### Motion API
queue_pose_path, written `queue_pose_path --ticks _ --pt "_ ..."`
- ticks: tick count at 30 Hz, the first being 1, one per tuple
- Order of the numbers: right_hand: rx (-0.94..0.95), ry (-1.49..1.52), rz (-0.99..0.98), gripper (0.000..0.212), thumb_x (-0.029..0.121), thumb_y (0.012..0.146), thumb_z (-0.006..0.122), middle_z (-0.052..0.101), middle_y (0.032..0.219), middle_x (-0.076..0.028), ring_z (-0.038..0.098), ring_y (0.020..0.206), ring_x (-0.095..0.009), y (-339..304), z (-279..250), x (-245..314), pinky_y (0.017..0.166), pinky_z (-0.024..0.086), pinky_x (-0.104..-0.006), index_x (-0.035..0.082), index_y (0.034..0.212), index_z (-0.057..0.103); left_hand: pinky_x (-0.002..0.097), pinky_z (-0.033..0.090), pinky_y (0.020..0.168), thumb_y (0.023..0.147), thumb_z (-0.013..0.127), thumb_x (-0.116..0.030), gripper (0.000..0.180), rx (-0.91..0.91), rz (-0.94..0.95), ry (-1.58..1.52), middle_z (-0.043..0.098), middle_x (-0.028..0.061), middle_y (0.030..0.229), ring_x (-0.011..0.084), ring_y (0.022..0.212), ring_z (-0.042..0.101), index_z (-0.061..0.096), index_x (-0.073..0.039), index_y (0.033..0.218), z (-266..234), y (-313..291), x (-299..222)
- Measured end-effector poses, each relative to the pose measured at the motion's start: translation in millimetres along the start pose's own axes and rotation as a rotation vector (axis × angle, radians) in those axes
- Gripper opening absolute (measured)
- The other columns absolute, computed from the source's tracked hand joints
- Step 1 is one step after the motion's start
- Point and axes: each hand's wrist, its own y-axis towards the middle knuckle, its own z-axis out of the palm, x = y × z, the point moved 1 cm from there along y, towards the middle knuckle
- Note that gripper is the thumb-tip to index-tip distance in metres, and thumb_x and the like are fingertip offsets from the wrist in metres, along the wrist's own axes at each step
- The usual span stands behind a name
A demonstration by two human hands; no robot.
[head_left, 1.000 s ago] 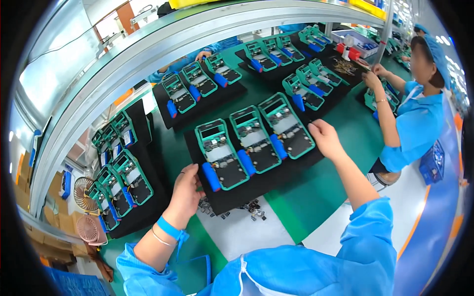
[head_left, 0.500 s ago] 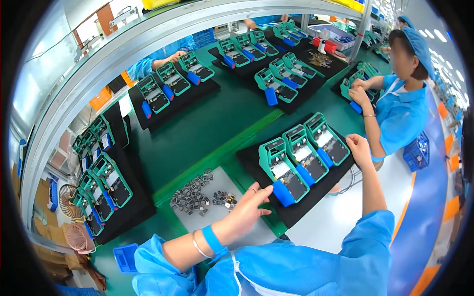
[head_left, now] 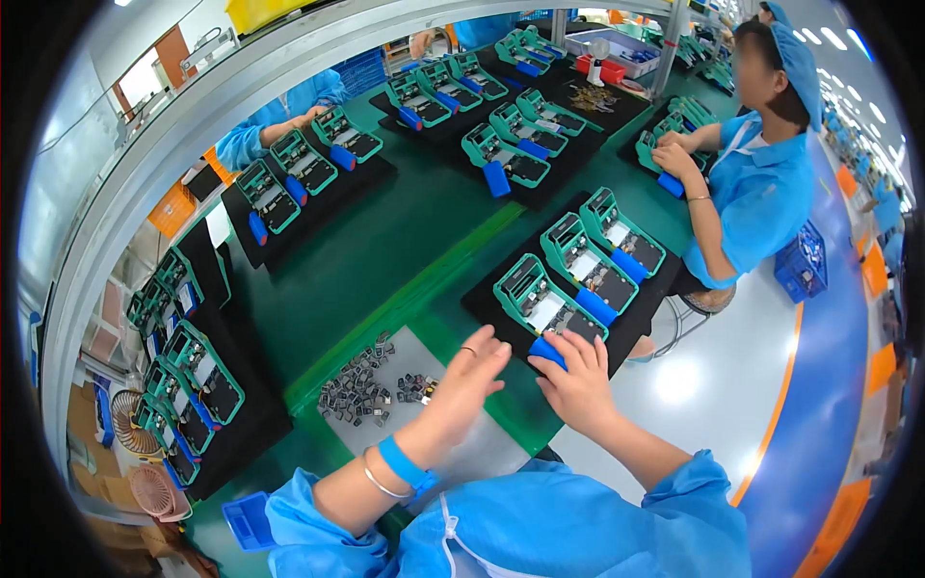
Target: The person installs small electronic components into electronic device housings positioned on trays by hand and slides the trays along the assembly line.
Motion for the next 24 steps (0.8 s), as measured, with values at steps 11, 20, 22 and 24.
queue_pose_path --ticks 11,20,22,24 --pt "-0.037 -0.042 0.082 0.032 0.016 0.080 0.074 0.052 0.142 -0.005 0.040 0.137 -0.033 58 3 -93 0.111 0.022 -0.0691 0.022 0.111 0.070 0.0438 0.039 0.104 0.099 0.057 -0.034 0.064 -0.344 0.165 0.011 0.044 0.0132 0.145 0.0268 0.133 0.044 0.034 -0.006 0.152 -107 -18 -59" --pt "-0.036 0.241 -0.146 0.046 0.013 0.081 0.073 0.046 0.146 -0.017 0.043 0.132 -0.040 193 26 -27 0.109 0.039 -0.0483 0.011 0.125 0.061 0.0481 0.030 0.109 0.093 0.066 -0.036 0.070 -0.872 0.338 -0.059 0.043 0.0107 0.146 0.0284 0.136 0.039 0.036 -0.006 0.148 -257 22 -59" --pt "0.052 0.427 -0.090 0.045 0.015 0.085 0.071 0.045 0.147 -0.018 0.042 0.133 -0.041 228 61 -18 0.109 0.041 -0.0466 0.009 0.127 0.060 0.0447 0.027 0.113 0.092 0.068 -0.037 0.079 -0.906 0.324 -0.020 0.041 0.0149 0.149 0.0300 0.139 0.036 0.030 -0.003 0.151 -276 42 -61" --pt "0.115 0.502 -0.065 0.048 0.020 0.089 0.068 0.048 0.145 -0.019 0.046 0.133 -0.039 265 112 -21 0.107 0.043 -0.0443 0.007 0.134 0.055 0.0357 0.033 0.113 0.090 0.070 -0.035 0.086 -1.006 0.389 0.162 0.042 0.0251 0.148 0.0330 0.136 0.043 0.029 0.010 0.150 -304 67 -53"
